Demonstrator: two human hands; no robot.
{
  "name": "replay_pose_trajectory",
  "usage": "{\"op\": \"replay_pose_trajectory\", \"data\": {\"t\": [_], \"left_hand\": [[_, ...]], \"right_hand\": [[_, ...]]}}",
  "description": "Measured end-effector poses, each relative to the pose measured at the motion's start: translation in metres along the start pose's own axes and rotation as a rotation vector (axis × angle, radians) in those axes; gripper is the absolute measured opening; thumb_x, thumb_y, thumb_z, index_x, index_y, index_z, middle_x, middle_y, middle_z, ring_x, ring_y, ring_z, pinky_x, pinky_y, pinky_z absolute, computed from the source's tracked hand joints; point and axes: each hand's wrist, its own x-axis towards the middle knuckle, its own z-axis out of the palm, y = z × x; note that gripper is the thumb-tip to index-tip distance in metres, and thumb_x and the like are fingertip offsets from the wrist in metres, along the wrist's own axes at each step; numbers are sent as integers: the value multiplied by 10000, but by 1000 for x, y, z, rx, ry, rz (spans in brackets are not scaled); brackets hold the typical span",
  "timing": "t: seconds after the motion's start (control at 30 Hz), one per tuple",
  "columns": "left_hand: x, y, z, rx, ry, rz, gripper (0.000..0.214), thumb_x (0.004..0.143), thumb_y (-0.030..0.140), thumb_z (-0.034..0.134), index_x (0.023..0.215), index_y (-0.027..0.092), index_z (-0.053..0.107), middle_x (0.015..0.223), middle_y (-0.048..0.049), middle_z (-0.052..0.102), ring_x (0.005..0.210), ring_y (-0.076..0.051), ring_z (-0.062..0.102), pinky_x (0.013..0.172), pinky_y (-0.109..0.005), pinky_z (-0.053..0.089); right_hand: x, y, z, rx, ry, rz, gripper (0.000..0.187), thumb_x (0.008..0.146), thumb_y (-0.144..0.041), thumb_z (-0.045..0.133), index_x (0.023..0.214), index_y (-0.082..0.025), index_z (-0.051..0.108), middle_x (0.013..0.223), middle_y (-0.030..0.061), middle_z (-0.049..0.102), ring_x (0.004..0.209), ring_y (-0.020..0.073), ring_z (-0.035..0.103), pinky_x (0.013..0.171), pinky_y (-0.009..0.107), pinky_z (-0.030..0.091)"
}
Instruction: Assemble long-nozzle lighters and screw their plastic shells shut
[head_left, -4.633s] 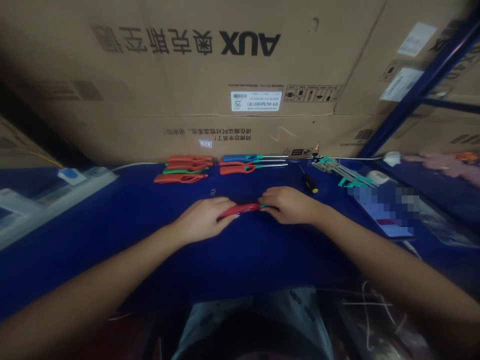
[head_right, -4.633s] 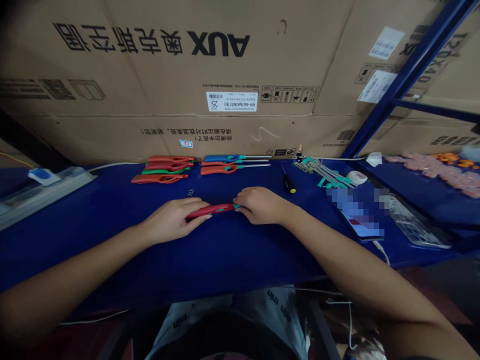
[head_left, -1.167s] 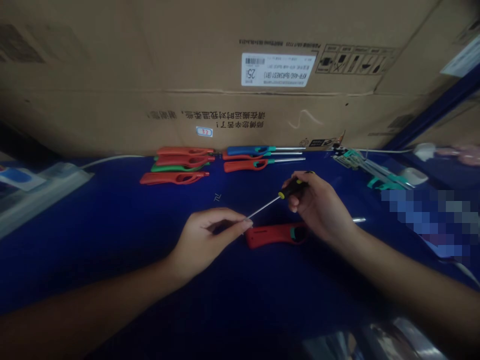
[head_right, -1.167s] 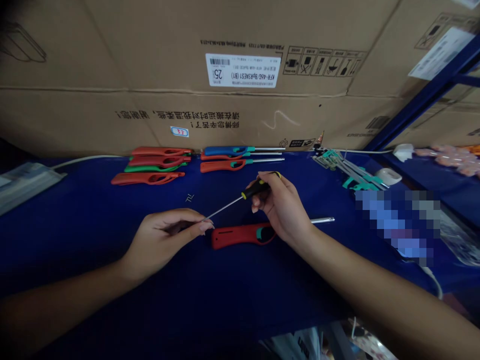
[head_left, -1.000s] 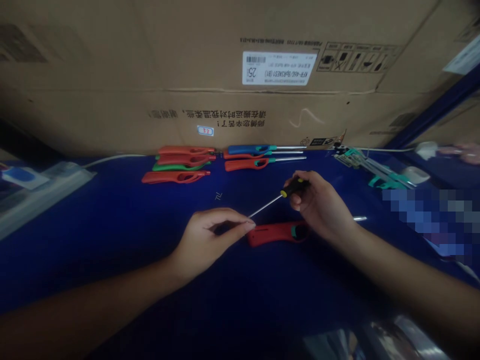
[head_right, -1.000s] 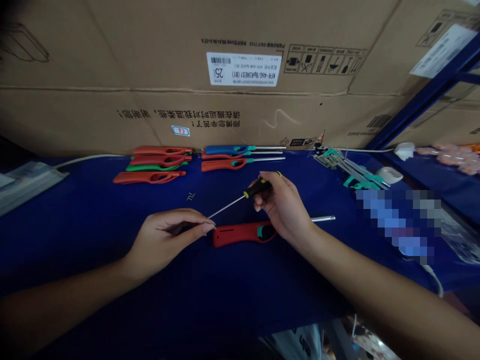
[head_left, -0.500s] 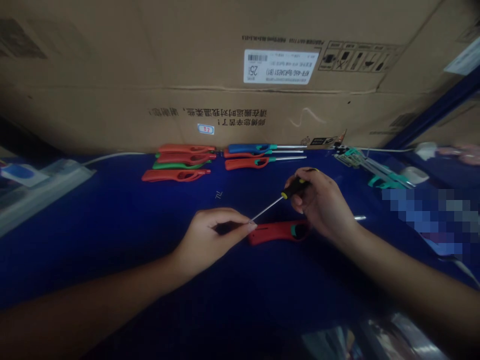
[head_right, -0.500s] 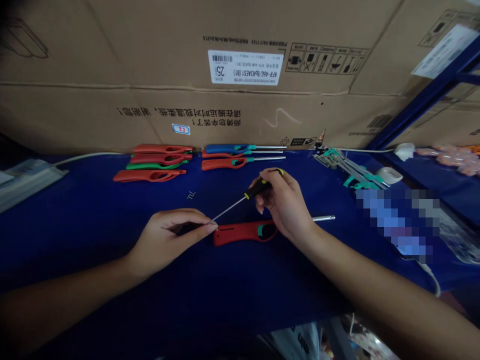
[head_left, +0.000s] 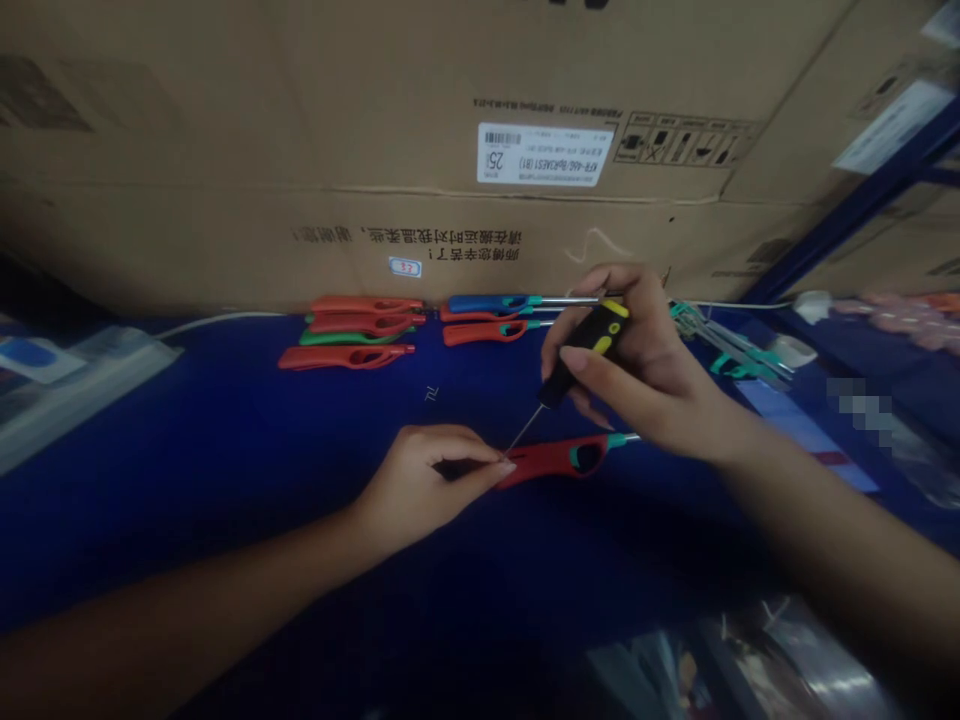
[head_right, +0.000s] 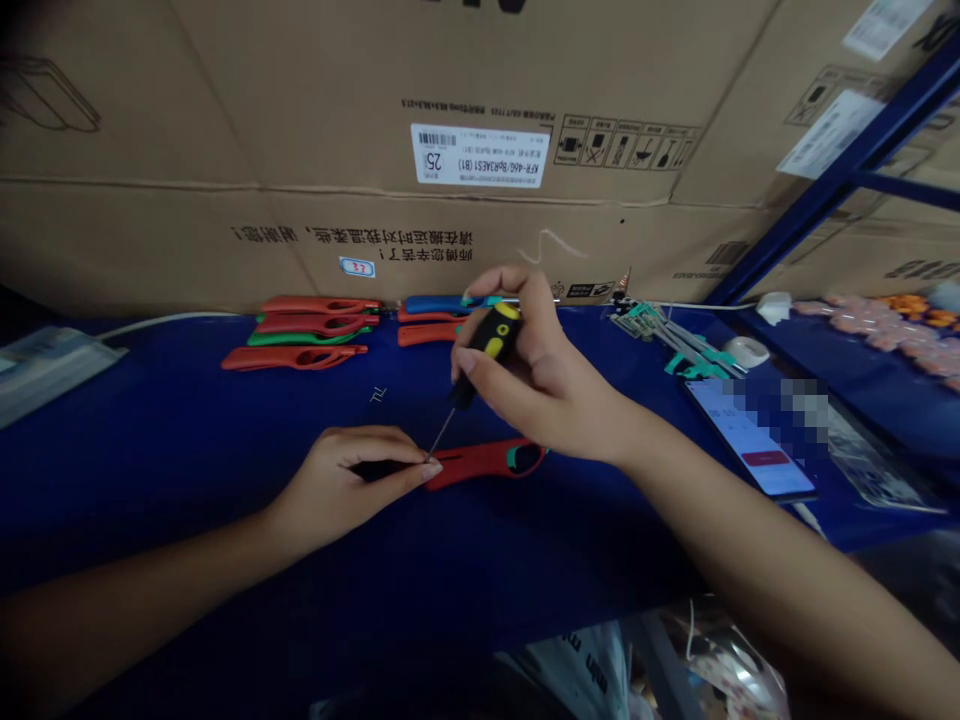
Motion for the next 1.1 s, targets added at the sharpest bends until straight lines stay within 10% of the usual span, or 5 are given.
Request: {"op": "replay_pose_trajectory", "data": {"t": [0.27, 0.5, 0.67, 0.83, 1.1], "left_hand": [[-1, 0, -1, 58, -20, 7, 74, 855, 209, 756, 799, 191, 801, 777, -20, 755, 671, -131, 695, 641, -232, 528], [-1, -7, 0, 58, -65, 66, 54, 843, 234, 773, 849, 197, 811, 781, -29, 734, 668, -135, 692, 635, -242, 545], [0, -8, -1, 97, -34, 124, 42, 837, 247, 779, 848, 207, 787, 815, -26, 712, 741, -147, 689, 722, -273, 561], [1, -7, -4, 182, -87, 121, 470, 725, 297, 867, 1163, 253, 704, 1181, -77, 691, 1114, -254, 654, 1031, -444, 508], [1, -5, -4, 207, -152, 76, 444, 750, 190, 804, 1176, 230, 684, 1164, -63, 724, 1087, -240, 676, 999, -409, 525]], "right_hand": [[-1, -4, 10, -243, -84, -312, 387, 951, -268, 655, 1313, -223, 525, 1160, 74, 658, 934, 165, 680, 712, 267, 595], [-11, 0, 11, -263, -168, -303, 531, 1008, -281, 543, 1512, -247, 377, 1355, 100, 606, 1081, 205, 679, 864, 340, 600], [-18, 6, 17, -210, -62, -257, 600, 941, -272, 644, 1480, -292, 382, 1300, 95, 626, 993, 215, 700, 791, 363, 627], [-17, 9, 21, -113, 112, -147, 540, 891, -321, 711, 1368, -322, 458, 1197, 73, 654, 829, 186, 702, 613, 308, 627], [-17, 14, 23, -50, 97, -155, 506, 847, -299, 760, 1283, -287, 504, 1035, 50, 690, 768, 183, 691, 569, 303, 604]]}}
